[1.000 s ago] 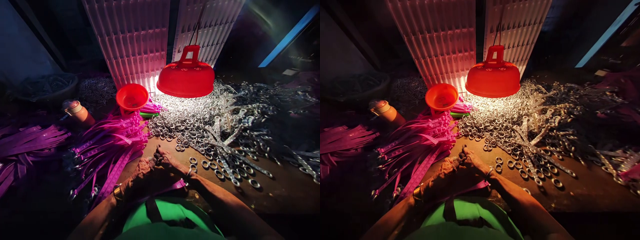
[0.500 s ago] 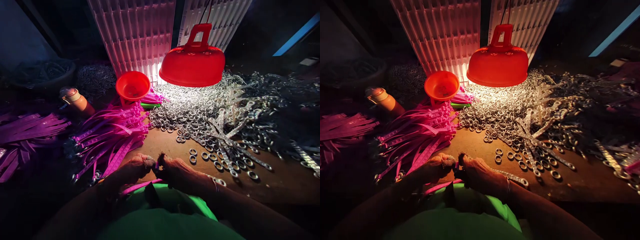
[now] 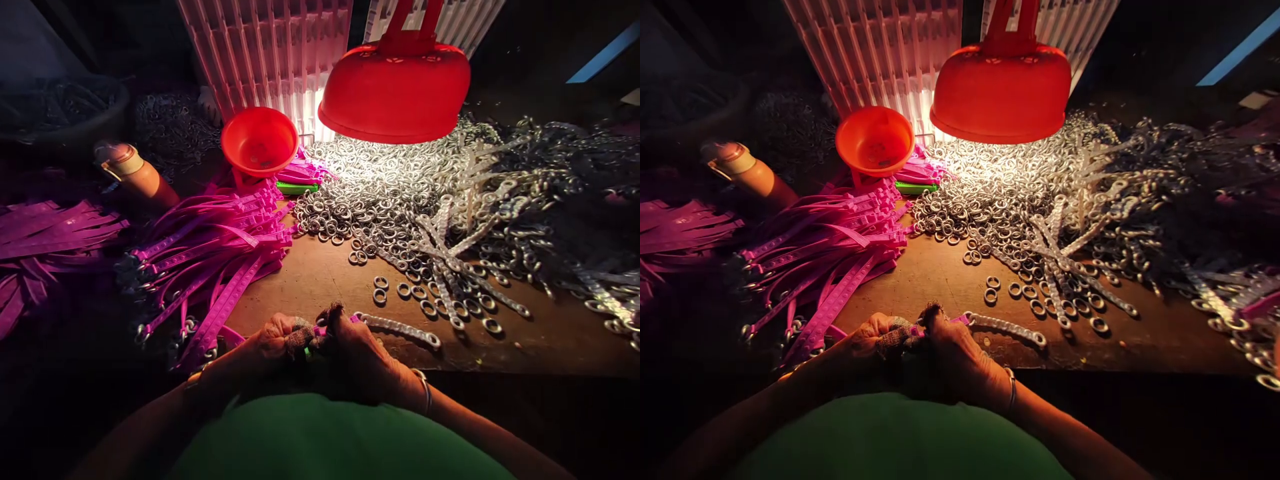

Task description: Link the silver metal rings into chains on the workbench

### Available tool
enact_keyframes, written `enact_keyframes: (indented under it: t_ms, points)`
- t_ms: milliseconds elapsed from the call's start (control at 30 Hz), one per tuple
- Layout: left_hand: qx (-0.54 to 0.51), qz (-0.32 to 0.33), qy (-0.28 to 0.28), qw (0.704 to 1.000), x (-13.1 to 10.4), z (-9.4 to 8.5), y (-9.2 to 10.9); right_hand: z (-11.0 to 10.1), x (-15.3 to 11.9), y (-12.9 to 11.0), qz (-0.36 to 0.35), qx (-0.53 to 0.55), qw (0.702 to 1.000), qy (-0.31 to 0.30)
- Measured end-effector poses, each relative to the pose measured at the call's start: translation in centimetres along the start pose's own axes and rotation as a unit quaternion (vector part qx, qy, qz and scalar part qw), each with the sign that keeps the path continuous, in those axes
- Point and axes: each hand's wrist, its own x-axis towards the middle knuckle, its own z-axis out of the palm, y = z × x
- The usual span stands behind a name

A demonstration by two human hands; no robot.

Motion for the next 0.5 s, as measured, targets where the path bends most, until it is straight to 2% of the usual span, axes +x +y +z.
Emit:
enact_keyframes:
  t_ms: [100,300,500]
  points:
    - [-0.02,0.025,0.005,0.999,0.7,-0.4,-0.5,-0.8,0.4,-1.1,0.004,-0.028,0.998,-0.059]
    - [-0.002,0.004,-0.008,1.0,1.0,-0.9,-0.3,-2.1,2.0,-3.0,0.059,-0.116,0.97,-0.205]
    - [0.022,0.002,-0.045,0.999,0.6,-0.9,0.2,-3.0,3.1,-2.9,0.026,-0.19,0.953,-0.233]
